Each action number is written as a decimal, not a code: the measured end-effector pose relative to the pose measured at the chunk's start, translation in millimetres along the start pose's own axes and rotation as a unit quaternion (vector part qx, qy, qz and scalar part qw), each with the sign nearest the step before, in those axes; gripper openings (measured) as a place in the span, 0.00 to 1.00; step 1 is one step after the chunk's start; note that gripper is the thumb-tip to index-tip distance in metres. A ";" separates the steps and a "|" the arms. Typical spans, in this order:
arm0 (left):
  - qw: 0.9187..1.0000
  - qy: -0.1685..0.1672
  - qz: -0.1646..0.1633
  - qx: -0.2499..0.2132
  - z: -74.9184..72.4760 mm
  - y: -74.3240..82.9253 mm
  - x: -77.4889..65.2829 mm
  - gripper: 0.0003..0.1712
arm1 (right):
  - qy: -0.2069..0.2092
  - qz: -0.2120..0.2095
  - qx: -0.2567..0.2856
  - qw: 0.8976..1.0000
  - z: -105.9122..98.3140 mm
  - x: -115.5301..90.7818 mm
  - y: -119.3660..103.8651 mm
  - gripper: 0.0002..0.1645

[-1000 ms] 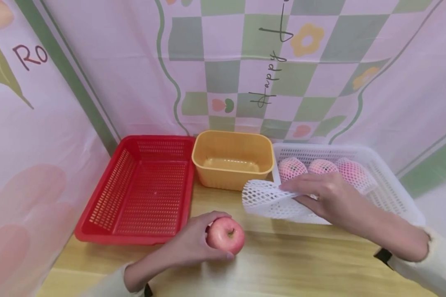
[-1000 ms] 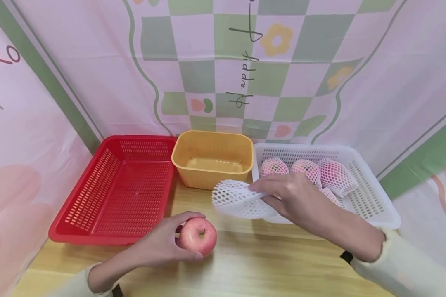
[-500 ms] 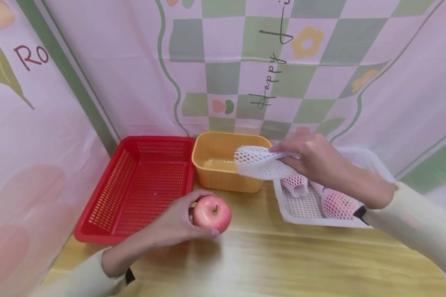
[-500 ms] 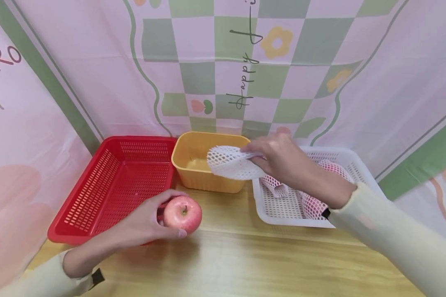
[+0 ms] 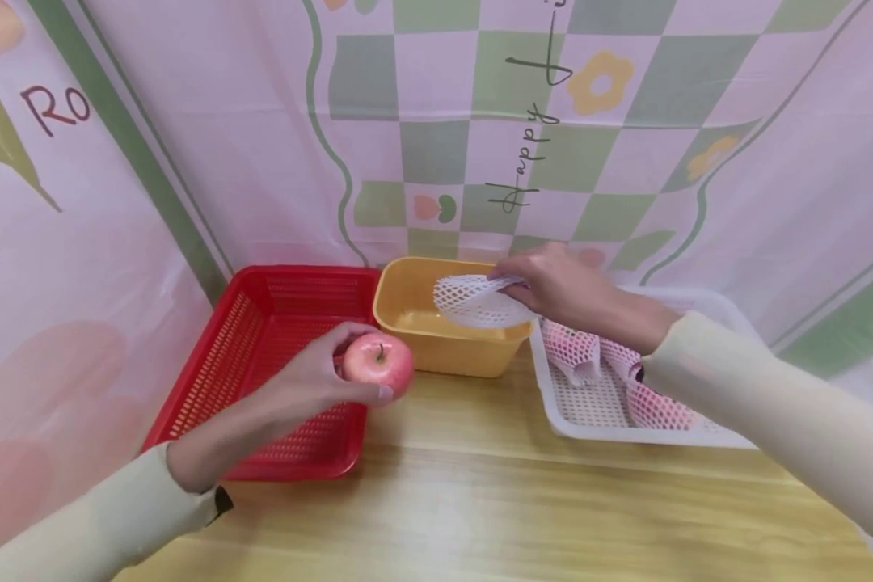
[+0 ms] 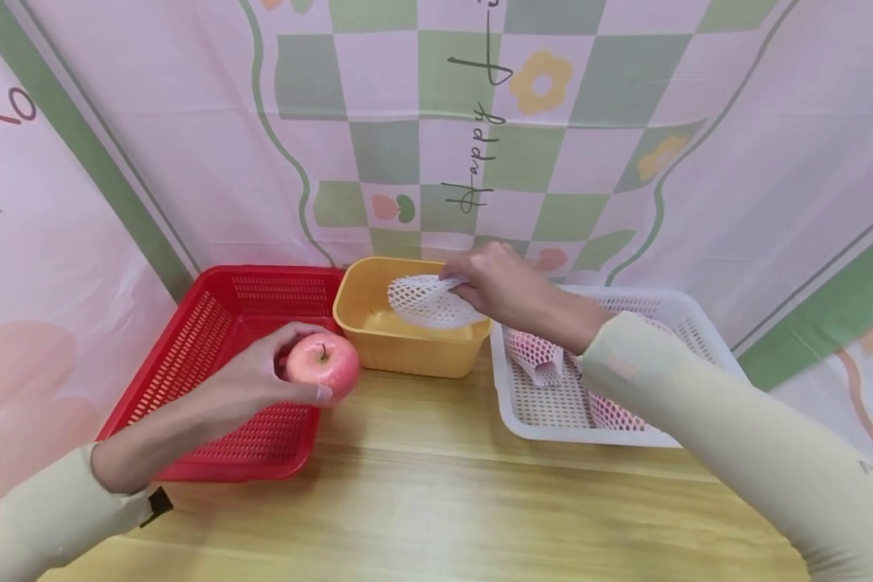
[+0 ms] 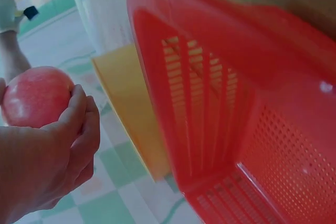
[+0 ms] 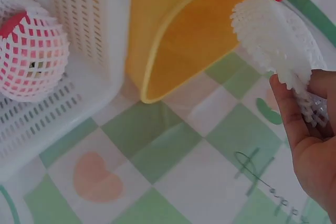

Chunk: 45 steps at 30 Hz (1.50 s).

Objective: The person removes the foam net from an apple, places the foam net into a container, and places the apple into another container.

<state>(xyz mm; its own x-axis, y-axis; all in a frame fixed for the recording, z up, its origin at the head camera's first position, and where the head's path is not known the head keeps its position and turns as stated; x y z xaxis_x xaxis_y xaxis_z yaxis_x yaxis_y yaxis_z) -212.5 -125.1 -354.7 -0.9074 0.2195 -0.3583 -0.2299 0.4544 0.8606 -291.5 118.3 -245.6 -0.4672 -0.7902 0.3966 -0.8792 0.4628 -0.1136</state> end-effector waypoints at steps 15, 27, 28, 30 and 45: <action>0.989 0.007 -0.042 -0.144 -47.3 -4.7 39.2 0.46 | -0.045 0.026 0.032 0.998 56.7 10.4 21.2 0.10; 0.974 0.031 -0.091 -0.207 -84.0 -22.0 73.6 0.48 | -0.077 0.060 0.031 0.995 84.6 8.5 40.1 0.10; 0.972 0.032 -0.096 -0.213 -86.3 -24.6 76.2 0.47 | -0.078 0.059 0.029 0.995 86.6 8.6 40.8 0.10; 0.968 0.036 -0.107 -0.226 -90.7 -30.4 80.0 0.47 | -0.080 0.058 0.027 0.995 90.9 8.3 42.0 0.10; 0.940 0.026 -0.156 -0.302 -110.7 -57.7 103.9 0.43 | -0.174 0.073 0.023 0.982 121.8 3.0 43.2 0.06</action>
<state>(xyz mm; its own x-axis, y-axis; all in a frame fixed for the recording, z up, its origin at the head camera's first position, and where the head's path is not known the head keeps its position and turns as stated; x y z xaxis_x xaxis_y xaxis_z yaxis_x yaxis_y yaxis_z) -332.5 -224.1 -401.5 -0.7754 0.1077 -0.6222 -0.6308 -0.0866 0.7711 -342.3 87.0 -360.3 -0.5854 -0.8098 0.0384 -0.7998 0.5691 -0.1909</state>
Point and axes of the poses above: each hand's wrist, its own x-axis towards the middle knuckle, its own z-axis out of the palm, y = z × x, the point moved 9 cm from there along x, towards the middle knuckle, and after that the axes turned 5 degrees about -z, right-handed, at the moved point
